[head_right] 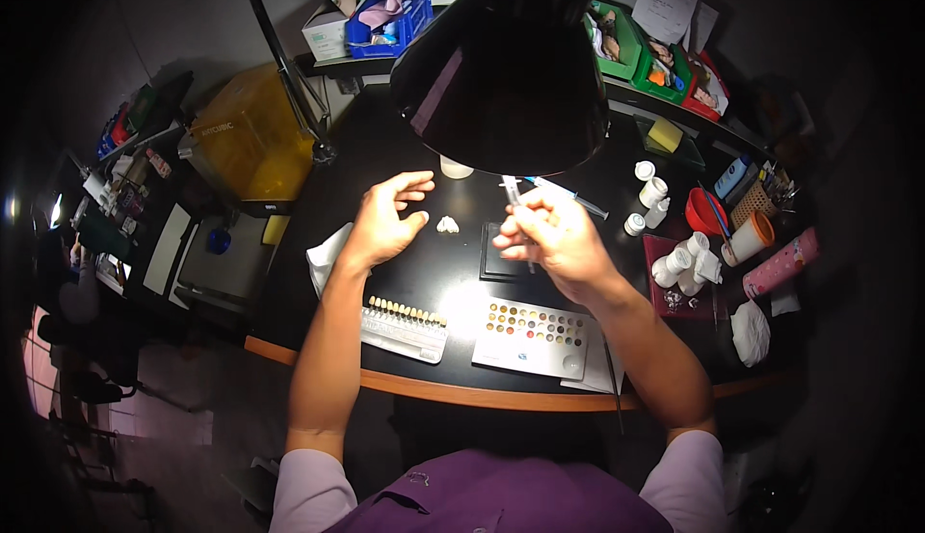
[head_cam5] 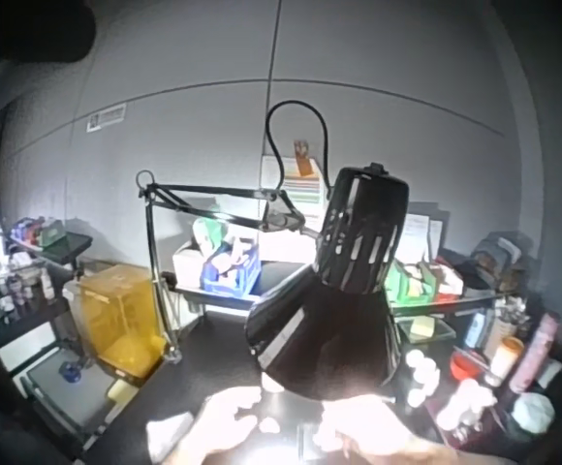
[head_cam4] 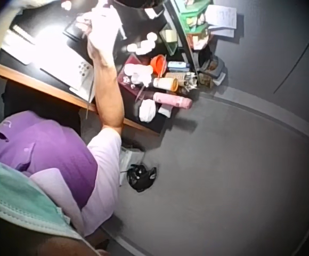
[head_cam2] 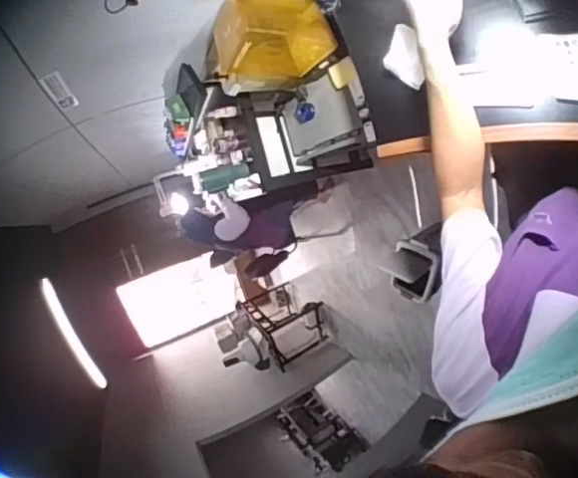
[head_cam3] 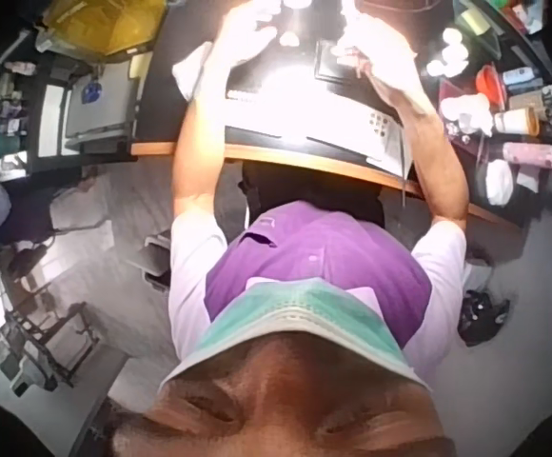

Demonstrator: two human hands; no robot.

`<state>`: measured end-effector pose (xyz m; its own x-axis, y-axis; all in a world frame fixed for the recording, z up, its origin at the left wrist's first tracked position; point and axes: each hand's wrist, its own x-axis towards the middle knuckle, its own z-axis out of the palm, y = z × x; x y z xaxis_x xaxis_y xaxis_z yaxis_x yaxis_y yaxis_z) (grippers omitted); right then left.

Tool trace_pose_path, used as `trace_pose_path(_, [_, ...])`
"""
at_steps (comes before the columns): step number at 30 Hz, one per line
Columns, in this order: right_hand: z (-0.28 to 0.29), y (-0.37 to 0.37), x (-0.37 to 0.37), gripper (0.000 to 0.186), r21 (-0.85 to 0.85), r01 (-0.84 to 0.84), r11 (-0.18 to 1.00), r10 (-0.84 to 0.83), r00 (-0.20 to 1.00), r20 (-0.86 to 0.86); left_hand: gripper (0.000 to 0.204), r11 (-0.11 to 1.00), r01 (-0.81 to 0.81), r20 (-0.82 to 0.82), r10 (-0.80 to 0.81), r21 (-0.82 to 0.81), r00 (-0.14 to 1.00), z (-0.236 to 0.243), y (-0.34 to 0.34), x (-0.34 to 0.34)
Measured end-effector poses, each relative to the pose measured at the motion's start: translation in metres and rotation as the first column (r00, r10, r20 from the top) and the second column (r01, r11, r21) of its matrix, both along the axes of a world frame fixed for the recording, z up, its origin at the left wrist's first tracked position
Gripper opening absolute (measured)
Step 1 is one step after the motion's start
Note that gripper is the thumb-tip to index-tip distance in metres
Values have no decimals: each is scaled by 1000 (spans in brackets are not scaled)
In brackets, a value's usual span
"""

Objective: The person applies various colored stains to a dental crown using a fine brush. They pick up pigments from a color palette and paint the crown surface held in their hand, and later use a syringe to apply a substance to the crown.

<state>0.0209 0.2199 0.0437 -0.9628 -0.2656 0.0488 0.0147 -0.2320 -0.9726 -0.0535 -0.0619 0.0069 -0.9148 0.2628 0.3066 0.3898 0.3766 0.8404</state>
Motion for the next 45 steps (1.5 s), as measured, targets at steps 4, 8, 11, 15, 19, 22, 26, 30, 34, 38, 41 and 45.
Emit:
trace_pose_path(4, [-2,26,14,10,27,23,999,-23,1000,13,61,985,101,-13,-104,-138,994,-19,16,0])
trace_pose_path(8, [-3,50,30,13,158,42,987,-52,997,60,59,980,107,-42,-115,-170,992,-39,20,-8])
trace_pose_path(11, [5,47,35,15,184,17,983,-43,990,135,51,986,91,26,-89,-138,996,-33,18,-7])
trace_pose_path(15, [-3,51,39,11,163,-5,987,-19,989,145,43,970,62,74,-46,-235,996,-22,17,-4])
trace_pose_path(19, [-3,50,47,6,176,-24,984,3,993,119,43,978,60,60,-49,-201,997,-10,23,7])
trace_pose_path(22, [-7,40,54,15,216,-12,976,4,999,35,40,984,163,133,-153,-68,979,9,30,20])
trace_pose_path(26, [-8,19,63,20,301,28,953,-13,999,-49,30,947,283,191,-309,153,932,10,43,34])
trace_pose_path(30, [-15,13,66,21,342,72,937,-50,996,-72,30,917,361,163,-388,172,907,19,57,45])
trace_pose_path(34, [-27,12,64,21,392,127,911,-85,989,-122,29,910,390,155,-410,143,899,18,59,48])
trace_pose_path(38, [-30,12,63,21,415,148,898,-94,984,-148,29,905,399,158,-420,149,894,20,61,50])
trace_pose_path(41, [-30,12,64,21,426,160,891,-97,981,-167,30,909,393,158,-412,141,897,20,59,50])
trace_pose_path(45, [-27,13,64,21,442,155,884,-97,984,-150,31,909,375,138,-401,182,905,14,60,48])
